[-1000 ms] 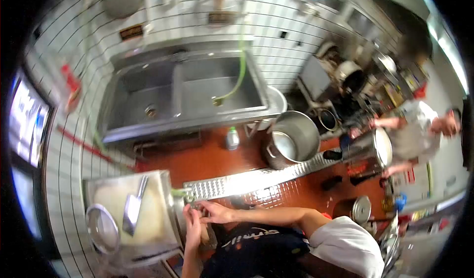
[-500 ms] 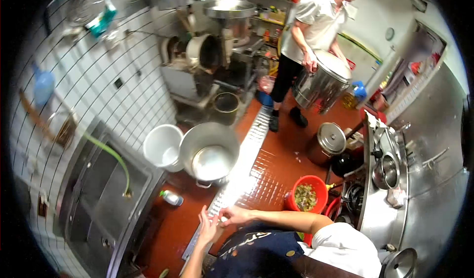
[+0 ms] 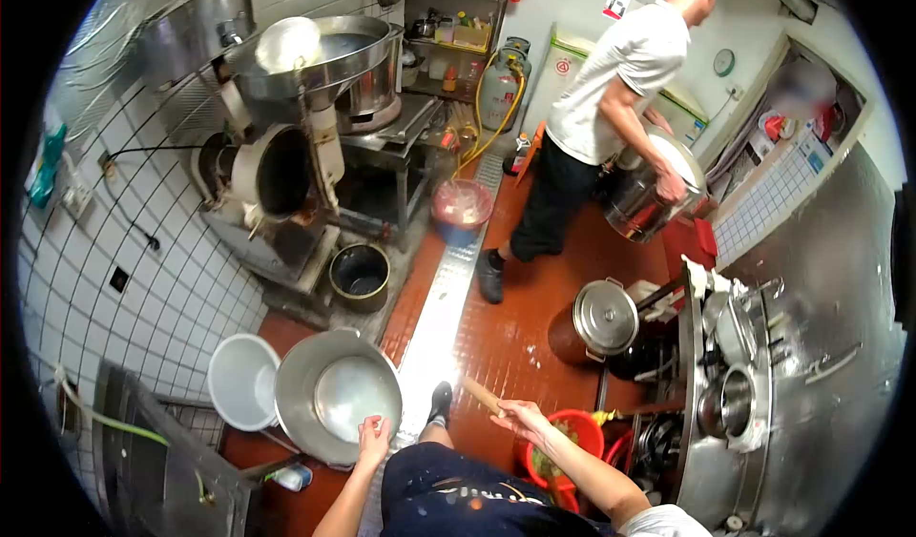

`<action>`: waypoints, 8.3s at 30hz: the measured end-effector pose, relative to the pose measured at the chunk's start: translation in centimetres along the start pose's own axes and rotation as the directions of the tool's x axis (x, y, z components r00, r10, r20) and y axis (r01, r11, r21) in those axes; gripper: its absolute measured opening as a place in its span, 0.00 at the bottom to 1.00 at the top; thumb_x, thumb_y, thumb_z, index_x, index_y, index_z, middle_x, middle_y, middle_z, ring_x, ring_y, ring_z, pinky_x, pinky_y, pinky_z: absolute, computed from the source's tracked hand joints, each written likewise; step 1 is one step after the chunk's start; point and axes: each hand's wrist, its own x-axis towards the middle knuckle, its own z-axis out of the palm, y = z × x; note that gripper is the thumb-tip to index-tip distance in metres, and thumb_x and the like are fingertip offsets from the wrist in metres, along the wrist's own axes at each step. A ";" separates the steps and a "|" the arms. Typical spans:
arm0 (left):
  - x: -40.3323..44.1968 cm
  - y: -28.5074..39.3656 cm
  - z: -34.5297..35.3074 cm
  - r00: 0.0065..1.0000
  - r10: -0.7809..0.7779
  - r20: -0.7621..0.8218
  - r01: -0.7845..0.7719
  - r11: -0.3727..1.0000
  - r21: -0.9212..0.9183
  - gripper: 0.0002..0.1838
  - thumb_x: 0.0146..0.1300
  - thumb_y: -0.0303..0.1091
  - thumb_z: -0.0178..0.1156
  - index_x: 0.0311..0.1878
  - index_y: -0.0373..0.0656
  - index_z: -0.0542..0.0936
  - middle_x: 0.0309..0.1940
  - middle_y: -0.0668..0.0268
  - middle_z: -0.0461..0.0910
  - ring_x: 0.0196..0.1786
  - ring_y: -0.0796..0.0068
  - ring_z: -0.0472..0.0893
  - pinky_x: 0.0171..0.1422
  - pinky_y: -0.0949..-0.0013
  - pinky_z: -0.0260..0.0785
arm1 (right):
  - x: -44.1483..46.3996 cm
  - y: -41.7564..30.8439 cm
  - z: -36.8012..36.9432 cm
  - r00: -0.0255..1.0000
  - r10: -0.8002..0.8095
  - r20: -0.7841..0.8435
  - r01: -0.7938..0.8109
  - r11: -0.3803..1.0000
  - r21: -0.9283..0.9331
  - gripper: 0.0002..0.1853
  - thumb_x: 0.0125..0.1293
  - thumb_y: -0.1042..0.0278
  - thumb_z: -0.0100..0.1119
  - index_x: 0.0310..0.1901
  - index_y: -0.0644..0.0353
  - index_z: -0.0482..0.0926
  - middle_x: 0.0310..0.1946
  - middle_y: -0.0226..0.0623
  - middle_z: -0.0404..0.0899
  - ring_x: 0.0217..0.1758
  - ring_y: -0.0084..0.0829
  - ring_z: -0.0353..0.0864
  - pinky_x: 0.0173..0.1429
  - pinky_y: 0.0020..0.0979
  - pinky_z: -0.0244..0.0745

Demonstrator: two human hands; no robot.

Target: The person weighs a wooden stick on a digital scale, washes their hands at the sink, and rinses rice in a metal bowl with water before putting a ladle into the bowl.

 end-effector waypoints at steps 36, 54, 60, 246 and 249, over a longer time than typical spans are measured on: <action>71.0 37.8 47.8 0.723 -0.660 0.202 0.541 0.724 0.429 0.15 0.57 0.39 0.54 0.34 0.37 0.83 0.32 0.53 0.82 0.41 0.54 0.81 0.44 0.55 0.74 | 90.3 -104.6 5.1 0.942 0.201 0.270 -0.107 0.939 -0.326 0.11 0.66 0.71 0.52 0.46 0.68 0.75 0.45 0.44 0.79 0.47 0.38 0.79 0.52 0.34 0.77; 114.2 54.2 54.2 0.490 -0.870 -0.058 0.868 0.480 0.129 0.17 0.55 0.42 0.56 0.38 0.37 0.82 0.36 0.51 0.81 0.43 0.54 0.81 0.46 0.57 0.74 | 165.8 -117.8 21.7 0.882 -0.420 -0.212 -0.023 0.412 -0.911 0.20 0.55 0.68 0.64 0.46 0.70 0.74 0.41 0.48 0.78 0.40 0.38 0.80 0.45 0.38 0.78; 118.9 55.2 54.4 0.416 -0.907 -0.063 0.902 0.403 0.151 0.18 0.54 0.42 0.57 0.39 0.37 0.82 0.37 0.50 0.81 0.44 0.54 0.81 0.47 0.58 0.74 | 177.2 -120.7 21.0 0.808 -0.557 -0.193 -0.084 0.215 -0.973 0.21 0.57 0.69 0.62 0.51 0.71 0.72 0.48 0.53 0.75 0.48 0.44 0.78 0.51 0.41 0.76; -40.3 -60.4 -91.4 0.356 -0.579 -0.733 -0.934 -0.247 -0.259 0.20 0.70 0.47 0.43 0.54 0.42 0.73 0.48 0.63 0.75 0.48 0.71 0.74 0.52 0.67 0.68 | -29.8 105.7 99.8 0.031 0.854 0.519 0.022 0.519 -0.854 0.17 0.69 0.53 0.47 0.54 0.51 0.71 0.42 0.39 0.77 0.42 0.32 0.79 0.45 0.37 0.74; -39.3 -62.6 -93.1 0.382 -0.633 -0.674 -0.920 -0.192 -0.341 0.14 0.68 0.40 0.47 0.47 0.42 0.75 0.39 0.64 0.78 0.38 0.70 0.76 0.43 0.67 0.71 | -33.2 103.8 96.4 0.091 0.817 0.570 -0.061 0.576 -0.815 0.15 0.64 0.62 0.56 0.51 0.54 0.75 0.42 0.36 0.78 0.45 0.37 0.79 0.46 0.38 0.75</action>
